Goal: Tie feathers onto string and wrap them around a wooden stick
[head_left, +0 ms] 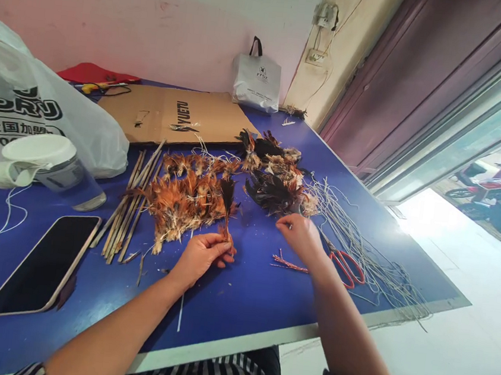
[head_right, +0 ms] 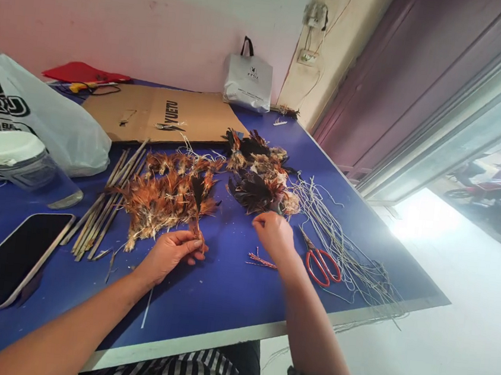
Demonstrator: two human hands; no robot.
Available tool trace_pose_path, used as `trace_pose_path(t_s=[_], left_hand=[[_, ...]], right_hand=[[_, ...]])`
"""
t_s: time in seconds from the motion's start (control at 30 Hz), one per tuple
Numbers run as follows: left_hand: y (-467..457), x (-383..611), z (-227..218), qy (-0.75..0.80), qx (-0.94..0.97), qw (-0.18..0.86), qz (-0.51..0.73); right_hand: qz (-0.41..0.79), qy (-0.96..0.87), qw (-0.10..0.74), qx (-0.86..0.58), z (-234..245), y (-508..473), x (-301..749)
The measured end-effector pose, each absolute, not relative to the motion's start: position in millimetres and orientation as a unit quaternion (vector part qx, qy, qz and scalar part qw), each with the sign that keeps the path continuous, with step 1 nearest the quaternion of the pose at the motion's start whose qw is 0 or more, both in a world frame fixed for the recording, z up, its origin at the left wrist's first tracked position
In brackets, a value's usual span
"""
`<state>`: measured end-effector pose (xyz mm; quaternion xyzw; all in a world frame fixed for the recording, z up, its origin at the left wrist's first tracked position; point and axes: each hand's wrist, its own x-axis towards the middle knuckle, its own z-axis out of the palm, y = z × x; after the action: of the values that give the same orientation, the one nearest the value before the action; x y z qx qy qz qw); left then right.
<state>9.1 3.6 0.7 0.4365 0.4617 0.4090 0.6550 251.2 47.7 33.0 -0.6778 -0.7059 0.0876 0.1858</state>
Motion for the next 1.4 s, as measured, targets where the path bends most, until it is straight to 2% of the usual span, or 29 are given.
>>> trace_pose_path(t_s=[0.13, 0.27, 0.47, 0.73, 0.9, 1.03, 1.2, 1.4], left_hand=[[3, 9, 0, 0.458, 0.441, 0.656, 0.407], [3, 9, 0, 0.451, 0.442, 0.658, 0.409], [4, 9, -2, 0.444, 0.444, 0.659, 0.414], [5, 10, -1, 0.451, 0.44, 0.661, 0.408], [6, 9, -1, 0.449, 0.449, 0.657, 0.407], [6, 9, 0, 0.445, 0.445, 0.661, 0.408], [8, 13, 5, 0.457, 0.385, 0.697, 0.396], [22, 36, 15, 0.42, 0.239, 0.793, 0.372]], right_hand=[[-0.005, -0.667, 0.068, -0.742, 34, 72, 264], [-0.011, -0.65, 0.034, -0.759, 27, 87, 255], [0.035, -0.656, 0.072, -0.751, 21, 93, 253], [0.173, -0.693, 0.108, -0.691, 18, 92, 267], [0.193, -0.701, 0.116, -0.677, 19, 93, 266], [0.193, -0.687, 0.159, -0.682, 21, 94, 266], [0.363, -0.621, 0.245, -0.65, 14, 95, 265], [0.475, -0.595, 0.262, -0.592, 11, 91, 264]])
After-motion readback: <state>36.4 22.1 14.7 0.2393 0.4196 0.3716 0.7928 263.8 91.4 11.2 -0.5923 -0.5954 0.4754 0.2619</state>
